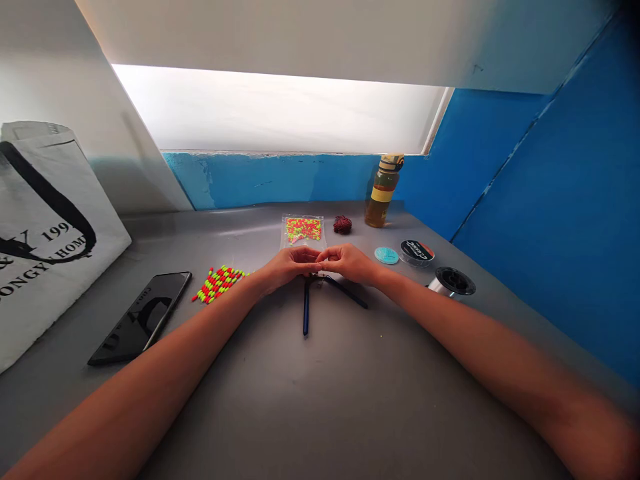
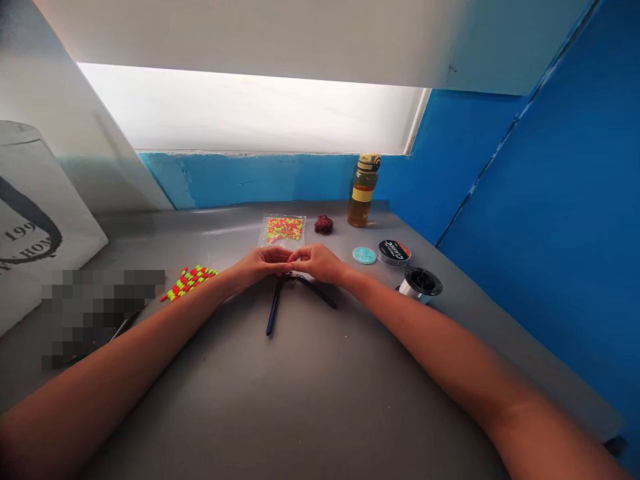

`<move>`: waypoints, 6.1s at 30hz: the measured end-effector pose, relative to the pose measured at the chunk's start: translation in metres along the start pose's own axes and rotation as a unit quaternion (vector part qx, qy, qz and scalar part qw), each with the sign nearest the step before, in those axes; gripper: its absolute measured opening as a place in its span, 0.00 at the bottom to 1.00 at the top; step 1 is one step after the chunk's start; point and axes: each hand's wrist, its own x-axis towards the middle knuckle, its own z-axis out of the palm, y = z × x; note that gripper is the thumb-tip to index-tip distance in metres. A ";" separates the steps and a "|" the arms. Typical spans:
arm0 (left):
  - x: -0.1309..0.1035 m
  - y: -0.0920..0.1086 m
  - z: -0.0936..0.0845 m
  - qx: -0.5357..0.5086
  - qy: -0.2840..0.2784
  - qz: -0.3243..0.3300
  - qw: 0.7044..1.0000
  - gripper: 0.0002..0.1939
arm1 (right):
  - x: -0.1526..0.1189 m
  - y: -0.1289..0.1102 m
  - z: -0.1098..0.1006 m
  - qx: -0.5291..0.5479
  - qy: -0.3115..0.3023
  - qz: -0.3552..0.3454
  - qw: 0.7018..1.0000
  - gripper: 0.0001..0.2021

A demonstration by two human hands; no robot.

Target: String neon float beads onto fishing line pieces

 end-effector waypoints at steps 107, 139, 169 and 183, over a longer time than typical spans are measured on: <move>0.002 0.010 -0.001 -0.222 0.190 -0.061 0.954 0.19 | -0.007 -0.021 0.006 -0.074 0.100 -0.013 0.992 0.19; 0.003 0.003 -0.001 -0.292 0.163 -0.058 0.941 0.13 | -0.023 -0.057 -0.002 -0.375 -0.101 0.180 0.904 0.04; 0.002 0.002 -0.006 -0.237 0.125 -0.102 0.958 0.15 | -0.019 -0.070 -0.055 -0.239 0.129 0.058 0.961 0.19; 0.004 -0.002 -0.008 -0.232 0.097 -0.099 0.963 0.16 | -0.002 -0.022 -0.031 -0.090 0.070 0.109 0.987 0.24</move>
